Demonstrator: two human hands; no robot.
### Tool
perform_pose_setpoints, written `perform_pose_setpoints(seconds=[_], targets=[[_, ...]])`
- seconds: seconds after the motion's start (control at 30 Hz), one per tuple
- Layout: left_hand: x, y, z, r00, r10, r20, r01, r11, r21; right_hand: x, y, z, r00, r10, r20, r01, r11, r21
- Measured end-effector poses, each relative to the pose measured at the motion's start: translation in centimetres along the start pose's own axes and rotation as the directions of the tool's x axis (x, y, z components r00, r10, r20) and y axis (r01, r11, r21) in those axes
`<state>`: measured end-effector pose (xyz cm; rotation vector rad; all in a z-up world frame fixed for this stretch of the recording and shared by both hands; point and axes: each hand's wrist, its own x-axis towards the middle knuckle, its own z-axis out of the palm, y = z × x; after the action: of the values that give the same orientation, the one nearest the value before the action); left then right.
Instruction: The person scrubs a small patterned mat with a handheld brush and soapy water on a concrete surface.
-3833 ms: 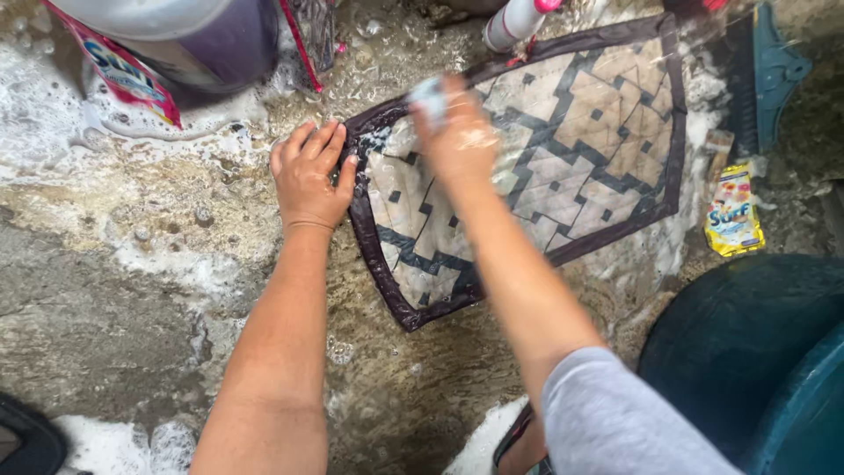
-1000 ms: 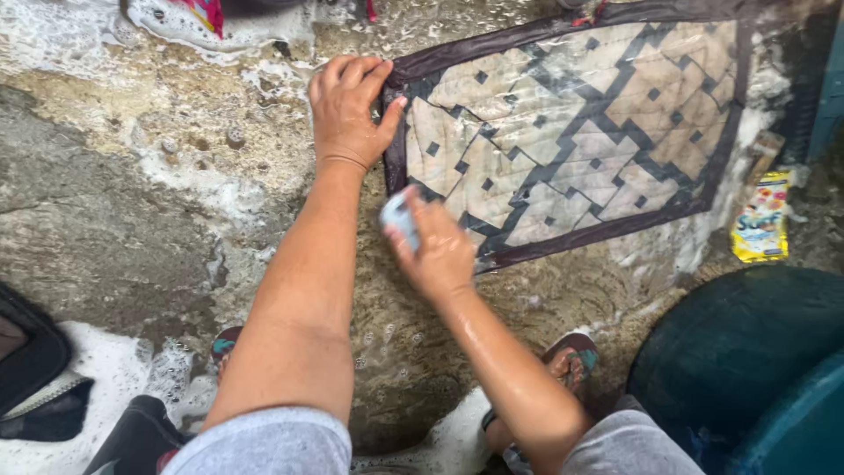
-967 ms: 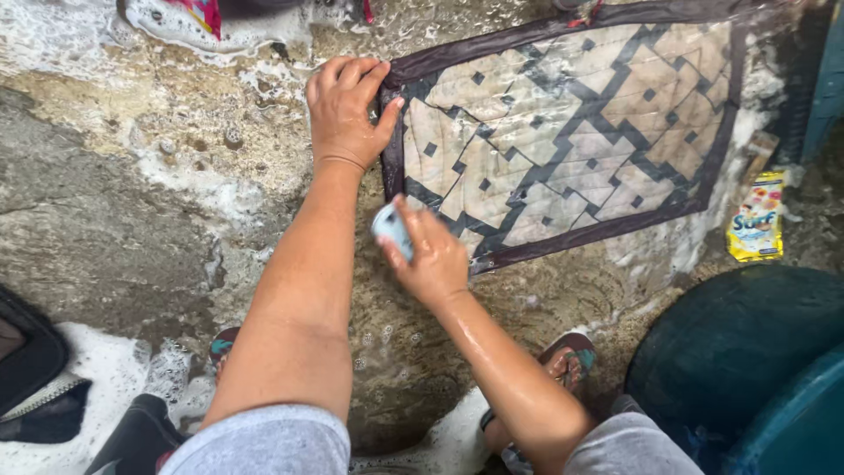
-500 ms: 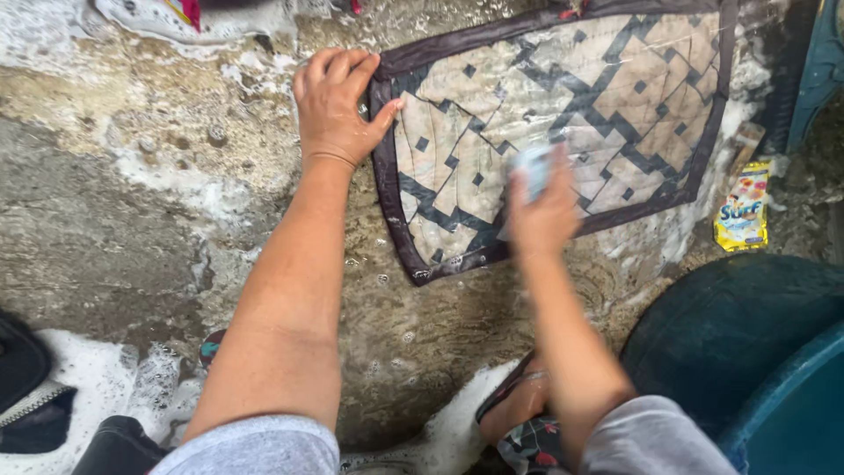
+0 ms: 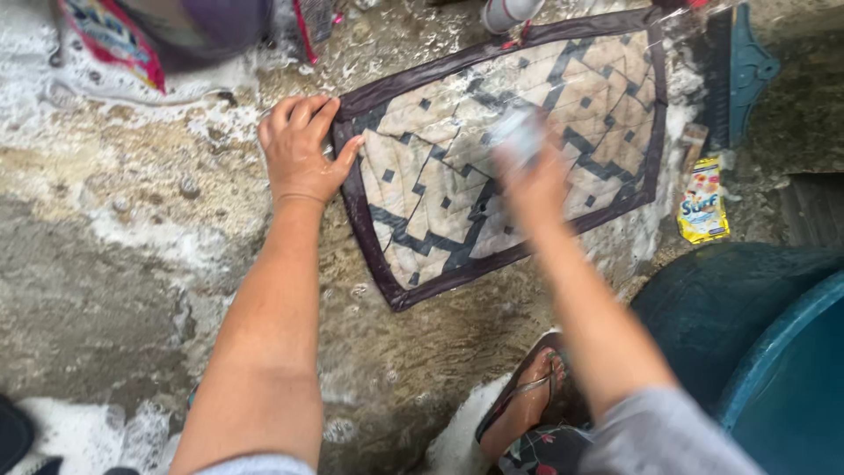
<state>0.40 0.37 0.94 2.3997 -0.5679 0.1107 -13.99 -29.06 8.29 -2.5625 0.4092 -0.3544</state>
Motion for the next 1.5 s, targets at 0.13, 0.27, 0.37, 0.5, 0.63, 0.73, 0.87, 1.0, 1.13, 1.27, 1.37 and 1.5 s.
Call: perform_pose_setpoints(seconds=[0.13, 0.27, 0.37, 0.5, 0.63, 0.73, 0.87, 1.0, 1.13, 1.27, 1.37, 1.5], targets=[[0.1, -0.1, 0.4, 0.999, 0.001, 0.036, -0.003, 0.999, 0.043, 8.4, 3.3, -0.1, 0.889, 0.389, -0.241, -0.425, 0.898, -0.115], [-0.3, -0.8, 1.2, 0.998, 0.059, 0.018, -0.060, 0.995, 0.078, 5.6, -0.2, 7.6, 0.962, 0.180, -0.206, -0.250, 0.881, -0.402], [-0.4, -1.0, 1.2, 0.995, 0.099, 0.033, -0.101, 0.991, 0.084, 1.1, -6.3, 10.5, 0.983, 0.177, 0.053, -0.165, 0.969, -0.186], [0.1, 2.5, 1.7, 0.994, 0.084, 0.063, -0.088, 0.994, 0.062, 0.6, -8.4, 6.2, 0.866, 0.216, 0.450, -0.304, 0.943, 0.132], [0.8, 5.8, 3.6, 0.985, -0.157, 0.066, 0.159, 0.987, -0.032, -1.3, -4.0, 1.9, 0.708, 0.491, 0.507, -0.645, 0.742, 0.181], [1.4, 6.6, 4.0, 0.954, -0.293, -0.056, 0.289, 0.954, -0.075, -3.6, 2.5, -0.2, 0.942, 0.287, 0.177, -0.329, 0.897, 0.294], [0.5, 8.3, 3.2, 0.945, -0.308, -0.111, 0.314, 0.948, 0.042, -5.7, 8.1, -2.3, 0.929, 0.369, 0.034, -0.349, 0.837, 0.421], [0.4, 10.2, 0.7, 0.965, -0.258, -0.054, 0.241, 0.945, -0.221, -5.5, 7.9, -4.0, 0.819, 0.572, 0.051, -0.509, 0.682, 0.524], [0.6, 13.7, -4.6, 0.987, -0.152, -0.052, 0.132, 0.952, -0.275, -3.6, 6.2, -4.9, 0.834, 0.551, 0.005, -0.470, 0.707, 0.529], [-0.1, 15.2, -10.2, 0.986, -0.164, -0.006, 0.159, 0.962, -0.223, -1.2, 4.4, -4.3, 0.878, 0.467, -0.105, -0.373, 0.804, 0.463], [-1.2, 12.8, -13.1, 0.978, -0.207, 0.028, 0.209, 0.972, -0.107, 0.2, 3.6, -3.6, 0.895, 0.413, -0.166, -0.324, 0.860, 0.394], [-3.2, 5.9, -15.9, 0.929, -0.362, 0.072, 0.354, 0.929, 0.108, 1.5, 2.4, -3.3, 0.904, 0.421, -0.073, -0.410, 0.903, 0.130]])
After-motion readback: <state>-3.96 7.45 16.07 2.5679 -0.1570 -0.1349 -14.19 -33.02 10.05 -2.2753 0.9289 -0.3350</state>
